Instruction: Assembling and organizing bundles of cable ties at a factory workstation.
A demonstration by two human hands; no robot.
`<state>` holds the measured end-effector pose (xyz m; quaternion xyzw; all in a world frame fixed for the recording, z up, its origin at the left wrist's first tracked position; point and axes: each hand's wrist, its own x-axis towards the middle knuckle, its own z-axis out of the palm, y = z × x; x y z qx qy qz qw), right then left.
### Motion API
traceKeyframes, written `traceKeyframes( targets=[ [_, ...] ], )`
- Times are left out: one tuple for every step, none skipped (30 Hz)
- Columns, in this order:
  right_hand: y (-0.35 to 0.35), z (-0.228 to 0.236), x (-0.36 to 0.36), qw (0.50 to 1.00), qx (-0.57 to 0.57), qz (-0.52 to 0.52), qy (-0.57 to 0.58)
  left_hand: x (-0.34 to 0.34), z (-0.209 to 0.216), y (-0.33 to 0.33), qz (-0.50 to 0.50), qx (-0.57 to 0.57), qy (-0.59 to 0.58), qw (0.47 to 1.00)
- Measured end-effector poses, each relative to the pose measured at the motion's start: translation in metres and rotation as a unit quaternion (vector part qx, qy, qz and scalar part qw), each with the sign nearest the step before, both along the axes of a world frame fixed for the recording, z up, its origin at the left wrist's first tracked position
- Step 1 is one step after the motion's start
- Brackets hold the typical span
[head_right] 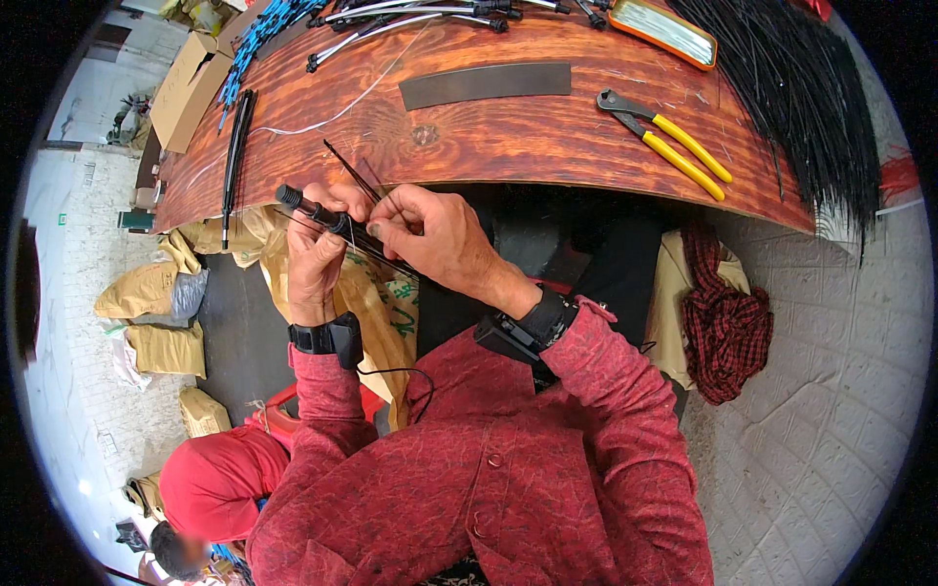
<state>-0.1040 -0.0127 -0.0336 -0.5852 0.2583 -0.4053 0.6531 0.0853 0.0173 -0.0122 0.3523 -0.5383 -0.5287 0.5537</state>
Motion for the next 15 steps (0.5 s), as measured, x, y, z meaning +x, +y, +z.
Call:
traceKeyframes(
  targets=[
    [0.0, 0.0, 0.0, 1.0, -0.007, -0.008, 0.013, 0.001, -0.002, 0.0, 0.0, 0.0, 0.0, 1.0],
    [-0.001, 0.0, 0.0, 1.0, -0.007, -0.008, 0.013, 0.002, -0.004, -0.001, -0.007, -0.007, 0.009, 1.0],
    [-0.002, 0.0, -0.001, 0.998, -0.053, -0.026, 0.037, 0.004, -0.005, -0.002, -0.014, -0.015, 0.018, 1.0],
    [-0.003, 0.001, -0.001, 0.992, -0.1, -0.043, 0.061, 0.004, -0.006, -0.002, -0.021, -0.022, 0.027, 0.999],
    [-0.004, 0.001, -0.002, 0.984, -0.146, -0.061, 0.086, 0.004, -0.006, -0.002, -0.021, -0.022, 0.027, 0.999],
    [-0.005, 0.002, -0.002, 0.984, -0.145, -0.061, 0.086, 0.004, -0.006, -0.001, -0.012, -0.017, 0.024, 0.999],
    [-0.006, 0.002, -0.002, 0.982, -0.159, -0.065, 0.084, 0.004, -0.006, 0.0, -0.004, -0.012, 0.021, 1.0],
    [-0.007, 0.002, -0.001, 0.979, -0.173, -0.068, 0.082, 0.003, -0.006, 0.0, 0.005, -0.008, 0.018, 1.0],
    [-0.007, 0.003, -0.001, 0.977, -0.187, -0.071, 0.079, 0.005, -0.007, 0.0, 0.005, -0.008, 0.017, 1.0],
    [-0.007, 0.003, -0.001, 0.977, -0.187, -0.071, 0.079, 0.007, -0.009, 0.0, -0.002, -0.01, 0.018, 1.0],
    [-0.007, 0.002, -0.001, 0.977, -0.188, -0.065, 0.074, 0.008, -0.011, -0.001, -0.008, -0.012, 0.018, 1.0],
    [-0.007, 0.002, -0.002, 0.978, -0.189, -0.06, 0.069, 0.009, -0.012, -0.001, -0.015, -0.014, 0.019, 1.0],
    [-0.007, 0.002, -0.002, 0.978, -0.19, -0.054, 0.064, 0.01, -0.012, 0.0, -0.015, -0.014, 0.018, 1.0],
    [-0.007, 0.002, -0.002, 0.978, -0.19, -0.054, 0.064, 0.01, -0.012, 0.001, -0.016, -0.003, 0.022, 1.0],
    [-0.007, 0.001, -0.001, 0.974, -0.205, -0.067, 0.068, 0.01, -0.011, 0.002, -0.017, 0.009, 0.026, 0.999]
  ],
)
